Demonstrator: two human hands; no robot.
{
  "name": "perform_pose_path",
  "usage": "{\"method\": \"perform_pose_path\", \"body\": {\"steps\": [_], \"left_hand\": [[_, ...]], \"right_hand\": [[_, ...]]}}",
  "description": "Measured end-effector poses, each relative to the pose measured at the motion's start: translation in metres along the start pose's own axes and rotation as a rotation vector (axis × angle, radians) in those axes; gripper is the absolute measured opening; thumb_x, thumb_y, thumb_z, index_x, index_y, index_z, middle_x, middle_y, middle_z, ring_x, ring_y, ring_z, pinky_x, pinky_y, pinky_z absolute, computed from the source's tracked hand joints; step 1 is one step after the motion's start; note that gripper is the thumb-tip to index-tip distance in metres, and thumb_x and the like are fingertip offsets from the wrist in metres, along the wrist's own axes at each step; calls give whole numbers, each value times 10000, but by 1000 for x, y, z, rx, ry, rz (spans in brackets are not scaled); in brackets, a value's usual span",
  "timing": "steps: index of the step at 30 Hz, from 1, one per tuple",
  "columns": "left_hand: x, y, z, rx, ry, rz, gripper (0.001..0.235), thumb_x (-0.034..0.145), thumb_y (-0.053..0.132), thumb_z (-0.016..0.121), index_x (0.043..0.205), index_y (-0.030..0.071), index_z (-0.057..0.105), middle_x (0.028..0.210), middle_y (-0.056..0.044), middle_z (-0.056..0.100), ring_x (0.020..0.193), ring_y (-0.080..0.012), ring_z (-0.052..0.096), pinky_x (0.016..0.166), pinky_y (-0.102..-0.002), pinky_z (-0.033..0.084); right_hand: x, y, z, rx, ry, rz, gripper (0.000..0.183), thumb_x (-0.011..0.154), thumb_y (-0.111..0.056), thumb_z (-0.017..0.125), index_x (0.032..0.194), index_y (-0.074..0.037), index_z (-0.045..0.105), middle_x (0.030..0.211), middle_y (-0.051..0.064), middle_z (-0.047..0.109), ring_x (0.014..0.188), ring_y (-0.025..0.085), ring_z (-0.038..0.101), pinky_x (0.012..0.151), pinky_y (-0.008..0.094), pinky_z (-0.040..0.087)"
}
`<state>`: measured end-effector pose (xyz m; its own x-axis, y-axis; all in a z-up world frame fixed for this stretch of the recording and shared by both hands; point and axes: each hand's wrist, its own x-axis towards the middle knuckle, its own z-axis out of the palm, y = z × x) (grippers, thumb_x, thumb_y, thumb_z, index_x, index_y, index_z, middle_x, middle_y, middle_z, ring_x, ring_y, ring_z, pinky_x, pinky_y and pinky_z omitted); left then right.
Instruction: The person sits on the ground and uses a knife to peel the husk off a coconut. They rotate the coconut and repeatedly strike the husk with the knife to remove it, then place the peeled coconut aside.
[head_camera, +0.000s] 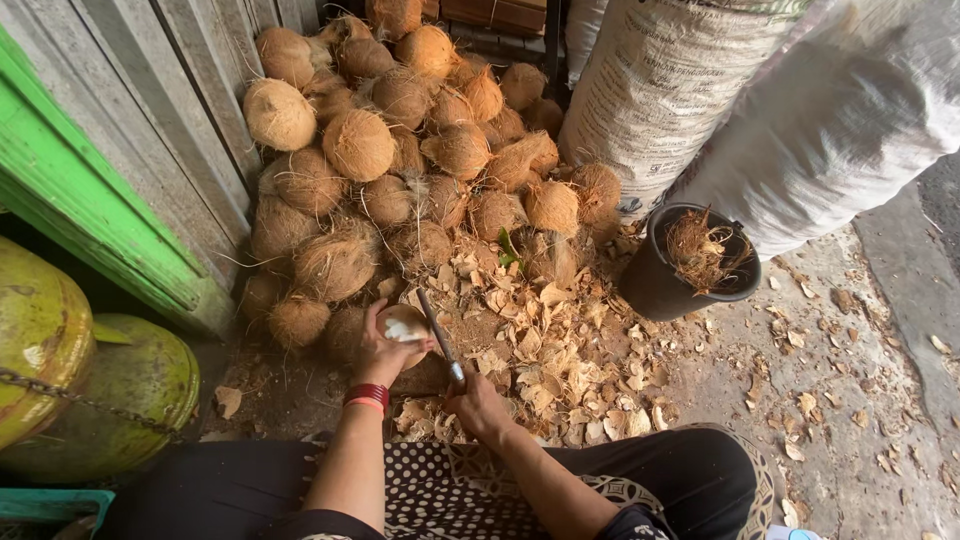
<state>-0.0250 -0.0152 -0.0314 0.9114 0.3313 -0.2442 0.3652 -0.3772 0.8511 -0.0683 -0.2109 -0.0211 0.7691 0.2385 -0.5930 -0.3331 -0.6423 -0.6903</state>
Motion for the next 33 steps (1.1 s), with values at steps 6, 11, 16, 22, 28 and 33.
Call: {"method": "perform_pose_path", "body": {"steps": [6,11,16,22,28,33], "left_hand": [[-11,20,0,239,-27,85,1042,445,98,942,1365,254,478,1316,-79,535,1269,-294,525,1091,-431,499],[-23,25,8,285,55,158,913,517,66,855,1333,226,478,1301,-70,482,1261,-289,512,1053,-434,510],[-30,21,-1,183,69,270,1009,412,11,873,1316,222,476,1304,-75,463,1260,-295,500,1093,-448,471],[-22,13,6,224,43,158,980,447,-20,866,1304,305,520,1300,-33,489,1250,-257,534,1051,-409,531],[-18,2,11,201,-2,37,1036,438,45,955,1341,277,502,1375,-54,461,1302,-248,505,1074,-423,518],[-10,9,13,101,-46,-33,1208,437,117,982,1470,216,363,1453,-81,451,1335,-275,473,1116,-442,458]], "right_hand": [[-25,-26,-21,210,-17,-35,154,883,33,546,992,-37,630,790,100,648,534,136,530,454,316,499],[-22,-9,-9,-101,127,-238,120,918,15,547,993,-64,595,690,77,619,517,142,528,452,294,482],[3,16,-14,178,0,-3,89,974,-91,585,914,-53,639,725,29,608,509,140,506,422,307,457],[-7,15,-11,158,76,-174,127,890,13,546,999,-39,586,686,66,602,499,118,497,445,297,517],[-3,7,10,40,41,-55,237,910,32,446,1045,-32,630,742,77,628,511,126,511,457,316,513],[-1,11,10,-190,163,-176,243,898,4,490,1114,-41,591,773,108,659,510,132,593,485,275,577]]}}
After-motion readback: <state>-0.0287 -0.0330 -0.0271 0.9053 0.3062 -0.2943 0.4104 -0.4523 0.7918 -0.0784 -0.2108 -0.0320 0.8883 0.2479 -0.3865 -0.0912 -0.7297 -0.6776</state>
